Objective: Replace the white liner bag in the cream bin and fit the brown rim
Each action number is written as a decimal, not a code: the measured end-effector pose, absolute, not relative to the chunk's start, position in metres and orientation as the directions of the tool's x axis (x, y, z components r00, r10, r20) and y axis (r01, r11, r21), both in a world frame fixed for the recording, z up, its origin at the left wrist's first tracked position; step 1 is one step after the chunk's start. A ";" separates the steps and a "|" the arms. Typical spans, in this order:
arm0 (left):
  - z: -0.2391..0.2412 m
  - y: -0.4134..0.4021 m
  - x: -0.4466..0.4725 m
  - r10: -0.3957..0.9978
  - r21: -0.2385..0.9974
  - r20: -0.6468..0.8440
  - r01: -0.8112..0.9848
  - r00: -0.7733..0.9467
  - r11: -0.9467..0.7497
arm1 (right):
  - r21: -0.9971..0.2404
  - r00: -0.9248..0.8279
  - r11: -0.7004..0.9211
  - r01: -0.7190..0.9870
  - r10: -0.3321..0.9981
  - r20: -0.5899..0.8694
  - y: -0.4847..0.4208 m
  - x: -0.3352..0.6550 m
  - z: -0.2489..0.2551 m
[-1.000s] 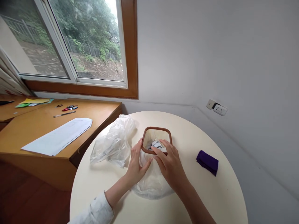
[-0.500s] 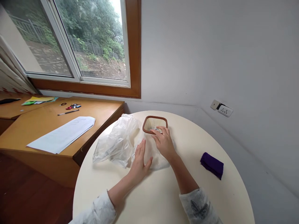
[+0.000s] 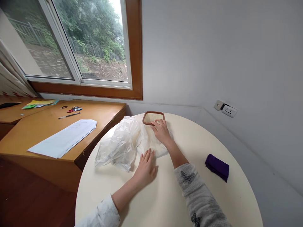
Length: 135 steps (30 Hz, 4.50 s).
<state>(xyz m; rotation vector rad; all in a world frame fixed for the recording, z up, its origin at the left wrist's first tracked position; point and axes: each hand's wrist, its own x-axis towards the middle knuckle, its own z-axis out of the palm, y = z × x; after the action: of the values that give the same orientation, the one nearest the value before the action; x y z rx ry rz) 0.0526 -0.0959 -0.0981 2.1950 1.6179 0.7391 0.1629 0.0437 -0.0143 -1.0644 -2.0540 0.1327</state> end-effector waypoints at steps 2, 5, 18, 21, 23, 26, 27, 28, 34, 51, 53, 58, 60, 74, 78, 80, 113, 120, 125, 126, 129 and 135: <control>-0.095 -0.098 0.053 0.952 0.506 0.190 0.806 0.242 -0.306 | -0.426 -0.326 0.642 0.638 0.726 0.606 0.048 0.161 -0.015; -0.092 -0.099 0.053 0.950 0.462 0.172 0.830 0.261 -0.311 | -0.430 -0.332 0.632 0.645 0.738 0.587 0.053 0.159 -0.013; -0.094 -0.095 0.053 0.947 0.359 0.179 0.878 0.268 -0.317 | -0.292 -0.374 0.556 0.778 0.784 0.496 -0.014 0.228 -0.022; -0.087 -0.096 0.052 0.932 0.388 0.277 0.860 0.236 -0.333 | -0.217 -0.319 0.444 0.869 0.840 0.438 -0.047 0.274 -0.053; -0.080 -0.097 0.052 0.919 0.450 0.347 0.827 0.186 -0.337 | -0.171 -0.239 0.330 0.928 0.882 0.407 -0.066 0.308 -0.074; -0.068 -0.100 0.051 0.904 0.544 0.410 0.763 0.121 -0.349 | -0.125 -0.031 0.082 0.989 0.930 0.366 -0.085 0.355 -0.101; -0.065 -0.100 0.050 0.899 0.564 0.425 0.746 0.104 -0.353 | -0.121 0.055 -0.014 0.993 0.938 0.342 -0.089 0.368 -0.108; -0.062 -0.101 0.050 0.893 0.580 0.440 0.731 0.091 -0.360 | -0.118 0.121 -0.089 0.989 0.945 0.303 -0.092 0.378 -0.115; -0.049 -0.098 0.039 0.860 0.669 0.511 0.633 -0.011 -0.389 | -0.117 0.086 -0.075 0.990 0.992 0.092 -0.109 0.368 -0.126; -0.048 -0.091 0.028 0.793 0.665 0.601 0.613 -0.099 -0.427 | -0.278 -0.570 0.607 0.744 0.795 0.209 -0.135 0.181 -0.086; -0.049 -0.091 0.028 0.796 0.667 0.596 0.615 -0.101 -0.421 | -0.270 -0.574 0.616 0.740 0.788 0.223 -0.128 0.173 -0.088; -0.048 -0.092 0.028 0.800 0.671 0.590 0.619 -0.111 -0.409 | -0.278 -0.577 0.628 0.727 0.778 0.247 -0.115 0.163 -0.093; -0.047 -0.093 0.029 0.800 0.674 0.590 0.613 -0.109 -0.413 | -0.286 -0.576 0.630 0.722 0.776 0.256 -0.112 0.162 -0.093; -0.049 -0.105 0.036 0.774 0.617 0.634 0.603 0.000 -0.506 | -0.367 -0.532 0.638 0.677 0.769 0.356 -0.116 0.184 -0.077; -0.056 -0.120 0.039 0.776 0.588 0.626 0.607 0.076 -0.535 | -0.317 -0.513 0.623 0.715 0.776 0.367 -0.127 0.215 -0.085; -0.059 -0.131 0.040 0.786 0.579 0.605 0.608 0.125 -0.543 | -0.286 -0.512 0.615 0.735 0.780 0.360 -0.136 0.232 -0.091; -0.073 -0.176 0.037 0.736 0.368 0.090 0.664 0.671 -0.651 | -0.163 -0.602 0.602 0.781 0.797 0.059 -0.178 0.289 -0.094; -0.072 -0.176 0.038 0.734 0.360 0.063 0.671 0.676 -0.648 | -0.171 -0.601 0.599 0.782 0.798 0.050 -0.177 0.289 -0.093; -0.071 -0.176 0.038 0.733 0.348 0.052 0.676 0.678 -0.650 | -0.164 -0.603 0.602 0.781 0.796 0.053 -0.177 0.288 -0.094; -0.070 -0.176 0.038 0.735 0.345 0.039 0.681 0.677 -0.646 | -0.164 -0.604 0.604 0.780 0.795 0.052 -0.177 0.288 -0.094; -0.066 -0.178 0.038 0.743 0.342 0.030 0.691 0.669 -0.637 | -0.166 -0.603 0.602 0.781 0.796 0.048 -0.177 0.288 -0.093; -0.065 -0.178 0.039 0.743 0.334 0.017 0.697 0.669 -0.635 | -0.173 -0.595 0.591 0.788 0.803 0.034 -0.178 0.288 -0.093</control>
<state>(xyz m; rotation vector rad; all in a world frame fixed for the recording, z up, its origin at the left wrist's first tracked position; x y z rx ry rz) 0.0387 -0.1777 -0.0651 2.5862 1.1478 0.2200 0.2881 -0.1776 -0.0925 -1.3574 -2.7040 0.2133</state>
